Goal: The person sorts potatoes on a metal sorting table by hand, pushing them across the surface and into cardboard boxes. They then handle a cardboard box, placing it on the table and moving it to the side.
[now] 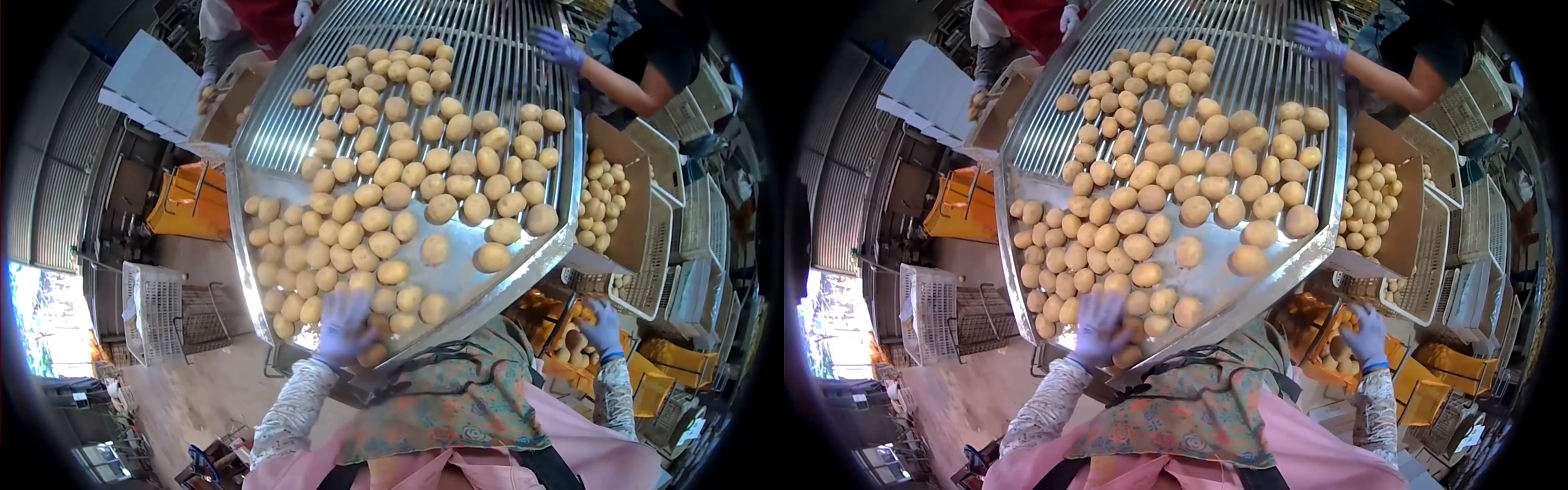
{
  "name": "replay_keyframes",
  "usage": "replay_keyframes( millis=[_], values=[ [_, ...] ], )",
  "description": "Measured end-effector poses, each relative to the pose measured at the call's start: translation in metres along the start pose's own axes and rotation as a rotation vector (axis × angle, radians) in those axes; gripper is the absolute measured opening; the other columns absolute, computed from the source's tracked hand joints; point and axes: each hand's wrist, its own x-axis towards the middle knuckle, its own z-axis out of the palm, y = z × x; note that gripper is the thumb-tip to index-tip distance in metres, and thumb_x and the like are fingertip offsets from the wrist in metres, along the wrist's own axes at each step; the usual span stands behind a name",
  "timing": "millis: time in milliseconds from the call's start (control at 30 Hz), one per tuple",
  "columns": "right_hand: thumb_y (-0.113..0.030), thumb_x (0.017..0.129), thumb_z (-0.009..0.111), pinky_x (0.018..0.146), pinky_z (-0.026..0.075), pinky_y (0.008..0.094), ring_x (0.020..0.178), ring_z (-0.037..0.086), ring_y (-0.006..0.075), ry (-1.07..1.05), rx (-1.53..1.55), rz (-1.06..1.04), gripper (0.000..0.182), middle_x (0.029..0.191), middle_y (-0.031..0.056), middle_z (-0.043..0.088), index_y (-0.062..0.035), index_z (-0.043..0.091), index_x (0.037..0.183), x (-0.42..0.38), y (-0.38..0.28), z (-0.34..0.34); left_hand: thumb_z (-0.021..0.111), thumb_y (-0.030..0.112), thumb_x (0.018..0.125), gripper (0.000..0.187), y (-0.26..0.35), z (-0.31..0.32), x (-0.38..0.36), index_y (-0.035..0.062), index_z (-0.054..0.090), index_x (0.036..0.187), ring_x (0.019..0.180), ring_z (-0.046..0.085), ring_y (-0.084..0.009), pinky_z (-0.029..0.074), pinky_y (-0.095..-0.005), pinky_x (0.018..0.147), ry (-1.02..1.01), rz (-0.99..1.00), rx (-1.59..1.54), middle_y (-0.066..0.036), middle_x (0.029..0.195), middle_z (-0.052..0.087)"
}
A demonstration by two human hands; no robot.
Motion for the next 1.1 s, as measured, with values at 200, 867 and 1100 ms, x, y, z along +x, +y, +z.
replay_keyframes(
  millis=[200, 867, 1100],
  values=[
    [-0.023, 0.084, 0.072, 0.094, 0.052, 0.0439, 0.109, 0.065, 0.0358, 0.525, 0.219, -0.565, 0.05, 0.123, 0.0176, 0.065, -0.0108, 0.063, 0.132, 0.14, -0.117, -0.04, 0.066, 0.048, 0.091, 0.076, 0.032, 0.059, 0.053, -0.0005, 0.046, 0.147, 0.142, 0.033, -0.0547, 0.025, -0.0645, 0.116, 0.351, -0.54, 0.242, -0.031, 0.152, 0.04],
    [-0.022, 0.086, 0.073, 0.095, 0.051, 0.0349, 0.106, 0.064, 0.024, -0.189, 0.349, -0.148, 0.047, 0.115, 0.0112, 0.066, -0.0047, 0.062, 0.129, 0.063, 0.006, -0.055, 0.055, 0.043, 0.098, 0.077, -0.044, 0.027, 0.063, 0.0007, 0.028, 0.157, 0.148, 0.017, -0.0555, 0.009, -0.0648, 0.121, 0.056, -1.001, 0.196, -0.029, 0.162, 0.023],
    [-0.057, 0.072, 0.078, 0.111, 0.035, 0.0552, 0.135, 0.043, 0.0459, 0.296, -0.14, -0.638, 0.08, 0.146, 0.0246, 0.049, -0.0212, 0.06, 0.141, 0.139, -0.153, -0.033, 0.063, 0.051, 0.092, 0.088, 0.061, 0.034, 0.063, 0.0014, 0.03, 0.157, 0.148, 0.024, -0.0511, 0.015, -0.0631, 0.12, 0.194, -0.3, -0.225, -0.028, 0.161, 0.028]
  ],
)
